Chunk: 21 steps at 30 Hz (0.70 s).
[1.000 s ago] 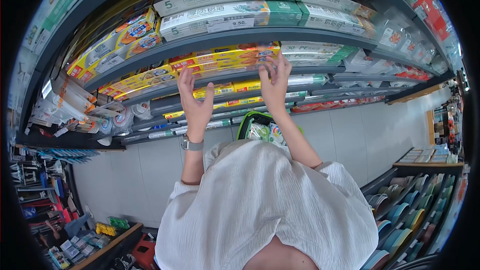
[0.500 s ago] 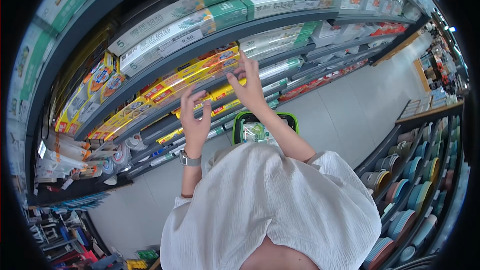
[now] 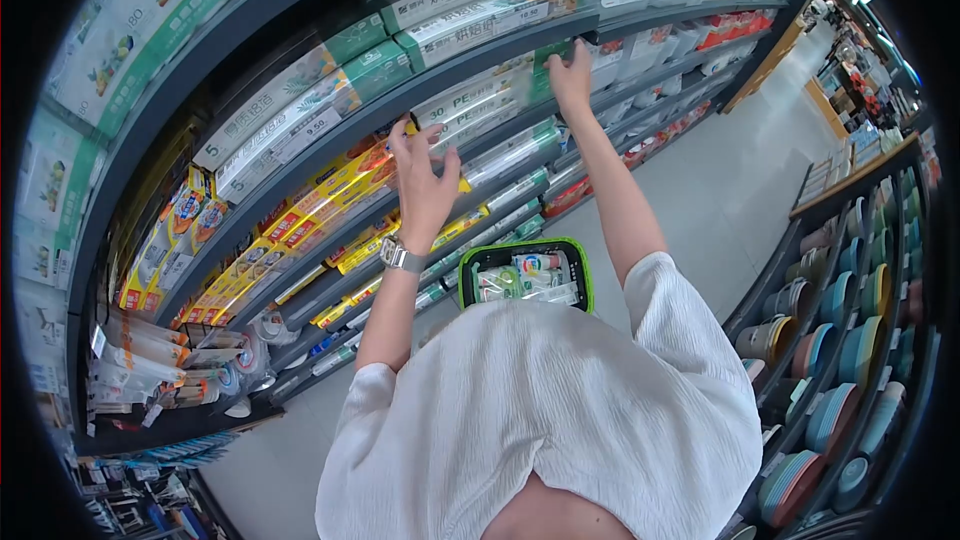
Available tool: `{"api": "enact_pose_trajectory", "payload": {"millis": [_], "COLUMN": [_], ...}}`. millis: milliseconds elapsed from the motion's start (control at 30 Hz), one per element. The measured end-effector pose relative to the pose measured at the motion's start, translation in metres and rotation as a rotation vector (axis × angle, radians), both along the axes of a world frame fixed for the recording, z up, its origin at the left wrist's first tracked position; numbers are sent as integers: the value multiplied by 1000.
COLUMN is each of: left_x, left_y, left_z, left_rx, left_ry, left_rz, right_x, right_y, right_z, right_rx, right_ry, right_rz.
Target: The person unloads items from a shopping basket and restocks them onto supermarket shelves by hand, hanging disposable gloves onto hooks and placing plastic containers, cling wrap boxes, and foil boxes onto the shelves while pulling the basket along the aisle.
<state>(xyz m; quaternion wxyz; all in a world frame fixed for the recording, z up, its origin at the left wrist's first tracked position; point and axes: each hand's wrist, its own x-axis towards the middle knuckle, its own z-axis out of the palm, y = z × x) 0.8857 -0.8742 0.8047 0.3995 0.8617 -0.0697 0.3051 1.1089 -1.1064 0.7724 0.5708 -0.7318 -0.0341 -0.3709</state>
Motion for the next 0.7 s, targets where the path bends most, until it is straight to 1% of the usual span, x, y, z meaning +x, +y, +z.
{"api": "enact_pose_trajectory", "payload": {"millis": [67,133,167,200,267,300,400,467,533,567,600,667,700], "left_x": [7,14,14,18,26,25,23,21,18,19,20,7,-1], "left_y": [-4,-10,-13,-14,-16,-15,-17,-22,-26,-28,-30,-38,-40], "left_z": [0,4,10,9,7,5,-5,-6,-8,-8,-8,3,5], "left_rx": [10,-73,-107,-103,-82,-107,-90,-82,-77,-88,-98,-81,-69], "left_ry": [-42,-33,58,50,72,130,129,118,112,66,21,18,7], "left_rz": [29,39,38,45,-19,-22,-20,-3,18,22,25,60,86], "right_x": [-12,-8,-3,1,4,7,6,-4,-8,-9,-10,-11,-13], "right_y": [-3,-3,-3,-3,-5,-6,-7,-8,-10,-11,-11,-12,-16], "right_z": [21,21,19,16,14,14,13,20,21,19,16,-1,-12], "right_rx": [49,44,30,33,62,66,113,53,57,58,63,190,197], "right_ry": [267,238,218,211,233,229,244,208,230,243,249,114,124], "right_rz": [200,225,245,253,295,302,350,323,335,337,346,338,345]}}
